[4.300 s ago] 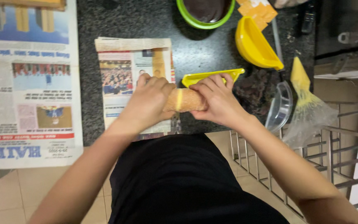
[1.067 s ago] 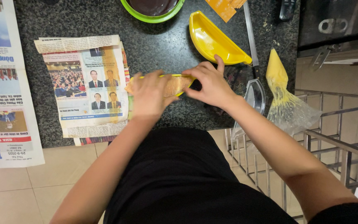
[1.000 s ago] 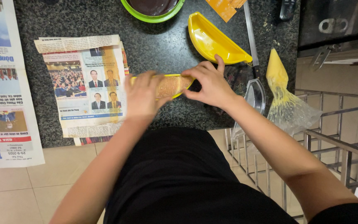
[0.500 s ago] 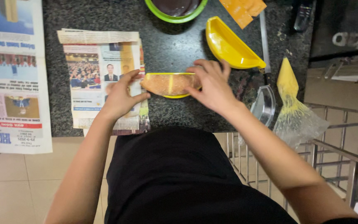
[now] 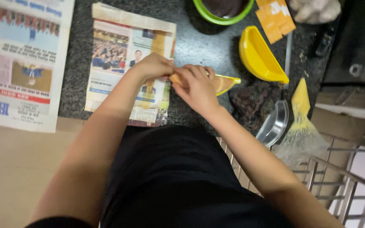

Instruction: The person wraps boat-shaped bread in newspaper and places it into a plastic sleeve, then applies cream to a cake slice with a piping bag and rolls the cake in newspaper.

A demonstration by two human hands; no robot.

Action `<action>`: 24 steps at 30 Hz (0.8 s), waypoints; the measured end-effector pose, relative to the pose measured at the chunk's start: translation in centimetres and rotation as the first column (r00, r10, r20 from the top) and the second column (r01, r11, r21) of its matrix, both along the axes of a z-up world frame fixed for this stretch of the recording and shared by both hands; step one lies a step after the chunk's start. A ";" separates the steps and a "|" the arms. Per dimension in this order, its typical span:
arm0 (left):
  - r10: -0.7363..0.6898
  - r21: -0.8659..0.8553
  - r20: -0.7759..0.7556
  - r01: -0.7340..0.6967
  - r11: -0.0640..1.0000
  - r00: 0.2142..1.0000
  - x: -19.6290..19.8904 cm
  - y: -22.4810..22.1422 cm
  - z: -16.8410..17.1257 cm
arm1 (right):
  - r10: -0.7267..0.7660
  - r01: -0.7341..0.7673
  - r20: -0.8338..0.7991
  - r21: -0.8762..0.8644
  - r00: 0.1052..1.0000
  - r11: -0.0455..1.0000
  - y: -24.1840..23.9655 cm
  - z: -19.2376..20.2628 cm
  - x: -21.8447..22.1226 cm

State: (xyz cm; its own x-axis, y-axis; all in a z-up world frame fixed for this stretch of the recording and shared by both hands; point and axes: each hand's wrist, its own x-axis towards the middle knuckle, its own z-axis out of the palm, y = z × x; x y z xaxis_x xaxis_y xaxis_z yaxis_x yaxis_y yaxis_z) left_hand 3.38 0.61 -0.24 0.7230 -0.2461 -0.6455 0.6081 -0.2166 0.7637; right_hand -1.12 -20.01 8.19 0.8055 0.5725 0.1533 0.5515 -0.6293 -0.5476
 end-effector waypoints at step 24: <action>-0.171 0.228 -0.031 0.173 0.958 0.985 0.8 -2.6 -1.6 | -0.129 0.152 0.140 -0.172 0.982 0.973 -1.0 -2.1 -0.6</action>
